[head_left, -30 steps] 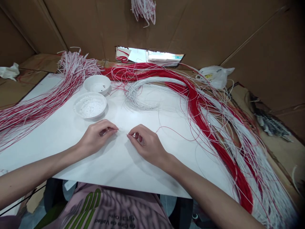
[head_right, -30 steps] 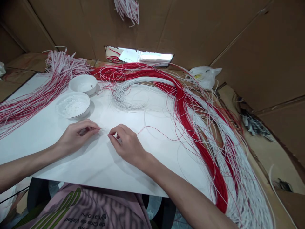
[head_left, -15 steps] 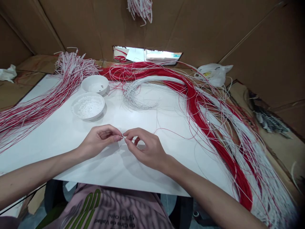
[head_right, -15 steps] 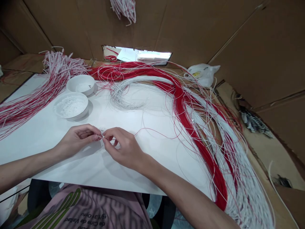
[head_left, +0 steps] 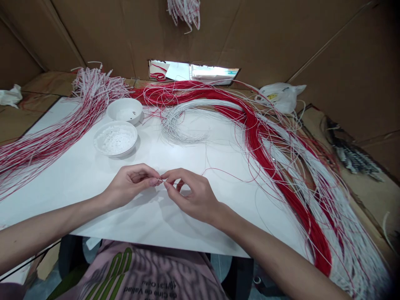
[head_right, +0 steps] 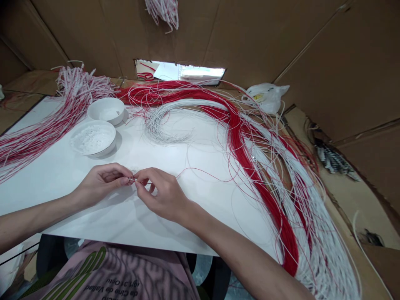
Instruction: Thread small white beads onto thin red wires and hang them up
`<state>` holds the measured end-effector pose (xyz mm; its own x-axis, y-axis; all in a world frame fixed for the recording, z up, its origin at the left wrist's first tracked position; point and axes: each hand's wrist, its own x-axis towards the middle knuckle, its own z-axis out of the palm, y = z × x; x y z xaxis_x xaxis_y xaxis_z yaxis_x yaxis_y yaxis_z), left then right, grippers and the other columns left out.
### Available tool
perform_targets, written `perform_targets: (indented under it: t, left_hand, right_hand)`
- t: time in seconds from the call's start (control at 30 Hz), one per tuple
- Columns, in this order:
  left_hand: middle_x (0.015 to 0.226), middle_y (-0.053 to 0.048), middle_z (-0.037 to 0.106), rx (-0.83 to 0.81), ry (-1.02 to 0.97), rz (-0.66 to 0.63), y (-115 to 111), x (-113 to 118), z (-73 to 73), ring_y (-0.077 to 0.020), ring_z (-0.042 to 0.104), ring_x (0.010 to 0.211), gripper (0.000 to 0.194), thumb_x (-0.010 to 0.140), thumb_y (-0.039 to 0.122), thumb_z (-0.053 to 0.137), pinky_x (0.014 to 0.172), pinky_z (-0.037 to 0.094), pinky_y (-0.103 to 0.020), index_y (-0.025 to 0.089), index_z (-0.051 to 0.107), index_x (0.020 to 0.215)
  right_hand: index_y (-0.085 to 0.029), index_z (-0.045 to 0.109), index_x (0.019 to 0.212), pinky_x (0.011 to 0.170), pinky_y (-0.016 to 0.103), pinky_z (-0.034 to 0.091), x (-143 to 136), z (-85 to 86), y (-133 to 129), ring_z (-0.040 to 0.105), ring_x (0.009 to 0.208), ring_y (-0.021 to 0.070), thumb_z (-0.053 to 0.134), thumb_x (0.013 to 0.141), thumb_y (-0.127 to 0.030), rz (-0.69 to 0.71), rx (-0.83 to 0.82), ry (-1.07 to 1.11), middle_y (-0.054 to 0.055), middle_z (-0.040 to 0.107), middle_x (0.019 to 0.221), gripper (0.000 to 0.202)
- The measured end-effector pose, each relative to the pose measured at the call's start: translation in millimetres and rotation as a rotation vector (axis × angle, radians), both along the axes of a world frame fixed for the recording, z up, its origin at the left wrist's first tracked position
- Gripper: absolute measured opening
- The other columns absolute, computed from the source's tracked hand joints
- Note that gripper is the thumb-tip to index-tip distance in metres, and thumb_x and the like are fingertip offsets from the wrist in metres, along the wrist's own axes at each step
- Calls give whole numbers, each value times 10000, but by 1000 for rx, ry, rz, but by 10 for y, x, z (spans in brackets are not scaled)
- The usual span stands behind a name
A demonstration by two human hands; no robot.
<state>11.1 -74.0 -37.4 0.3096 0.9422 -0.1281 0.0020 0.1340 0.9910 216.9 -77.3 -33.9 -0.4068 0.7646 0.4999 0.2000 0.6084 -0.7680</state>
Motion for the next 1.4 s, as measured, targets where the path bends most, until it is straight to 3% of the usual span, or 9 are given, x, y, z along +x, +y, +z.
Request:
perform_targets:
  t: [0.47, 1.17, 1.4]
  left_hand:
    - [839, -37, 710, 119, 26, -20, -12, 8, -3, -120, 641, 791, 81, 794, 228, 739, 726, 514, -202, 176, 738, 856]
    - [816, -48, 716, 146, 80, 11, -65, 60, 15, -145, 650, 763, 122, 798, 260, 730, 705, 531, -245, 150, 703, 841]
    - [797, -36, 707, 253, 230, 8, -42, 45, 17, -134, 632, 721, 126, 828, 288, 701, 655, 505, -225, 162, 695, 836]
  right_hand:
    - [-171, 581, 892, 547, 214, 534, 0, -8, 1, 637, 725, 111, 550, 884, -100, 4, 40, -1, 55, 697, 897, 78]
    - [-178, 612, 909, 554, 227, 532, -5, -20, 9, 634, 750, 123, 538, 913, -123, 32, 84, -15, 63, 692, 895, 92]
    - [-190, 668, 889, 653, 260, 577, 7, -61, 44, 660, 806, 141, 579, 924, -166, -30, 120, -47, 63, 681, 907, 98]
